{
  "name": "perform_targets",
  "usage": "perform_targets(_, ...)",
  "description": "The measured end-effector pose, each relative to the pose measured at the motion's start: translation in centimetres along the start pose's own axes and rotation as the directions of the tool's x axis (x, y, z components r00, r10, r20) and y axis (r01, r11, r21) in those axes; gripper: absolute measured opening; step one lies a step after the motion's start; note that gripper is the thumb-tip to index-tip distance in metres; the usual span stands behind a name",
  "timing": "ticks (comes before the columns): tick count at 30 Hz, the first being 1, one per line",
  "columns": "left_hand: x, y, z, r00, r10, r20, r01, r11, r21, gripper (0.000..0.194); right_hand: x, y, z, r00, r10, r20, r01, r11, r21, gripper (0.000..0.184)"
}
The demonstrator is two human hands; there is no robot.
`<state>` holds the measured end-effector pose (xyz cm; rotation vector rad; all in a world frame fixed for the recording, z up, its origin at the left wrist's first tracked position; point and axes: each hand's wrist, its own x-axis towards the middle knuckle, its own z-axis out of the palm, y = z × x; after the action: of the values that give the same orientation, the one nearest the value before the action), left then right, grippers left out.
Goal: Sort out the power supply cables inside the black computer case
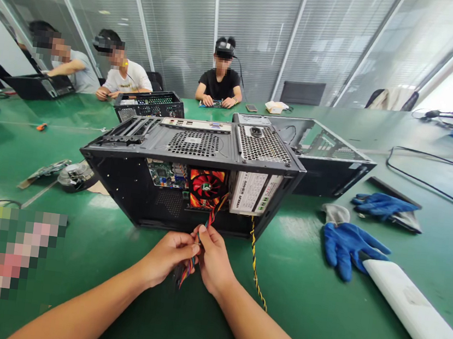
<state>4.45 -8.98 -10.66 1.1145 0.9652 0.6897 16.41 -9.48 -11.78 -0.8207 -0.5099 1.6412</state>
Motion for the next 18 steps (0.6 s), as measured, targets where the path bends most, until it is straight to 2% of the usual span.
perform_targets(2, -0.04, -0.01, 0.09, 0.991, 0.107, -0.079, -0.086, 0.969, 0.231, 0.030, 0.02, -0.03, 0.00, 1.000, -0.011, -0.003, 0.011, 1.000, 0.003, 0.027)
perform_targets(5, -0.31, 0.29, 0.34, 0.954, 0.273, -0.125, -0.163, 0.821, 0.547, 0.023, 0.00, -0.10, 0.01, 1.000, -0.023, -0.009, 0.023, 1.000, -0.007, 0.027)
perform_targets(7, -0.46, 0.46, 0.47, 0.940, 0.317, -0.127, -0.171, 0.758, 0.629, 0.022, -0.01, -0.12, -0.01, 1.000, -0.026, -0.010, 0.026, 1.000, -0.012, 0.027)
perform_targets(8, -0.48, 0.47, 0.51, 0.939, 0.318, -0.128, -0.170, 0.757, 0.631, 0.022, -0.01, -0.12, -0.03, 1.000, -0.025, -0.011, 0.025, 1.000, -0.012, 0.027)
perform_targets(11, -0.41, 0.28, 0.49, 0.965, 0.236, -0.118, -0.154, 0.867, 0.474, 0.024, 0.03, -0.05, -0.15, 1.000, -0.017, -0.013, 0.017, 1.000, -0.006, 0.029)
perform_targets(14, -0.34, 0.16, 0.39, 0.998, 0.058, -0.033, -0.054, 0.991, 0.119, 0.032, 0.07, -0.04, -0.30, 0.999, 0.001, -0.045, -0.001, 1.000, -0.008, 0.032)
perform_targets(16, -0.39, 0.29, 0.34, 0.999, -0.034, 0.022, 0.035, 0.998, -0.050, 0.037, 0.09, -0.11, -0.38, 0.997, 0.009, -0.070, -0.010, 1.000, -0.009, 0.035)
perform_targets(18, -0.45, 0.49, 0.31, 0.995, -0.081, 0.052, 0.087, 0.990, -0.111, 0.038, 0.14, -0.24, -0.43, 0.998, 0.012, -0.067, -0.012, 1.000, -0.003, 0.037)
